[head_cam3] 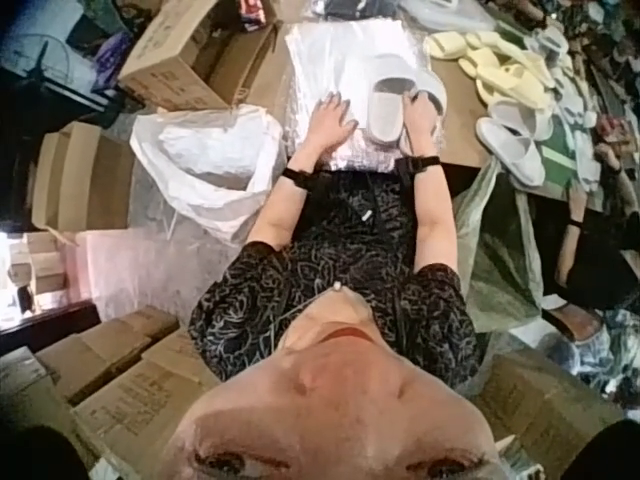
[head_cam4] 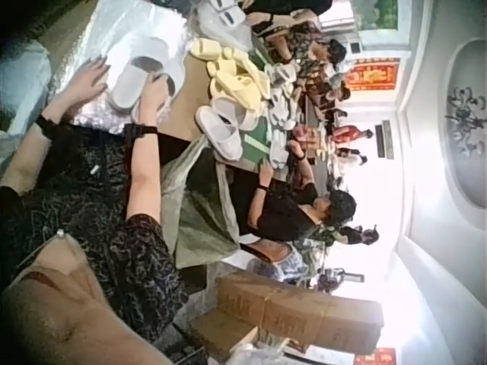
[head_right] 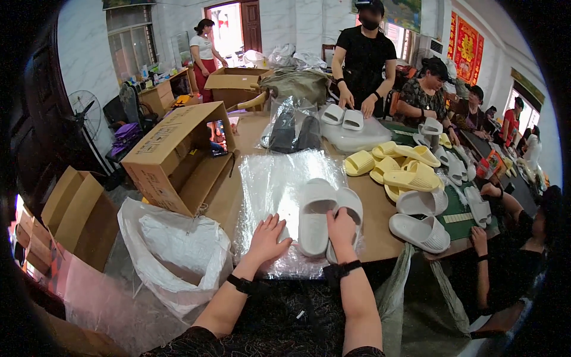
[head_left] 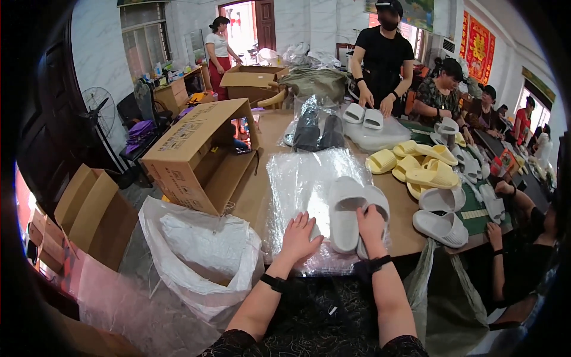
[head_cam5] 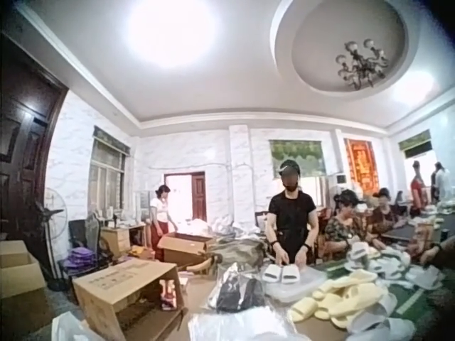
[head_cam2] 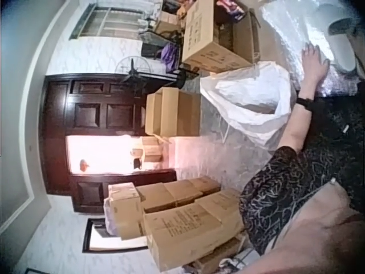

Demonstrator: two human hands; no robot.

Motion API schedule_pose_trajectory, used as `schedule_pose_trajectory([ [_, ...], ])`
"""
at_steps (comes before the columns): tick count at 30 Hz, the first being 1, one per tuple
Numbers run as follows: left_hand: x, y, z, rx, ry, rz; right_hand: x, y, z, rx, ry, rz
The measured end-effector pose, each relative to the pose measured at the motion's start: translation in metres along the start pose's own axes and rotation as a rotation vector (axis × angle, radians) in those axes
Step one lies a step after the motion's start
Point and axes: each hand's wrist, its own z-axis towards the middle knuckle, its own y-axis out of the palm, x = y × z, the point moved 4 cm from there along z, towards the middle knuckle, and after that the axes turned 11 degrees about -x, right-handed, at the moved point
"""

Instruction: The recorder is packing slippers into plastic bags at a workstation.

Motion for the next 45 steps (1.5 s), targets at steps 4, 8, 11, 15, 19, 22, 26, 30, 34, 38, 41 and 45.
schedule_pose_trajectory([
  [4, 0.008, -0.008, -0.010, -0.084, -0.067, 0.057, 0.032, -0.037, -0.039, 0.073, 0.026, 0.248],
  [8, 0.020, -0.014, -0.021, -0.019, -0.088, 0.126, 0.058, -0.064, -0.093, 0.236, 0.009, 0.644],
  [11, 0.034, -0.033, -0.025, 0.067, 0.047, 0.174, 0.057, -0.077, -0.124, 0.285, -0.008, 0.893],
  [15, 0.026, -0.021, -0.014, -0.118, 0.221, -0.112, 0.063, -0.084, -0.142, 0.237, -0.043, 0.987],
  [19, 0.026, -0.014, -0.014, 0.032, 0.291, -0.008, 0.054, -0.097, -0.148, 0.239, -0.135, 1.084],
  [22, 0.022, -0.010, -0.009, 0.089, 0.292, 0.030, 0.050, -0.102, -0.153, 0.205, -0.152, 1.093],
  [26, 0.032, -0.016, -0.015, 0.155, 0.299, 0.028, 0.051, -0.105, -0.160, 0.220, -0.170, 1.046],
  [30, 0.035, -0.019, -0.017, 0.141, 0.316, 0.027, 0.049, -0.106, -0.164, 0.222, -0.177, 1.054],
  [34, 0.033, -0.026, -0.011, 0.132, 0.309, 0.060, 0.050, -0.106, -0.164, 0.211, -0.164, 1.077],
  [38, 0.034, -0.031, -0.010, 0.215, 0.327, -0.025, 0.047, -0.111, -0.165, 0.236, -0.196, 1.094],
  [41, 0.034, -0.034, -0.012, 0.262, 0.326, -0.083, 0.048, -0.112, -0.167, 0.240, -0.198, 1.093],
  [45, 0.037, -0.042, -0.011, 0.249, 0.158, -0.234, 0.028, -0.119, -0.171, 0.240, -0.225, 0.997],
])
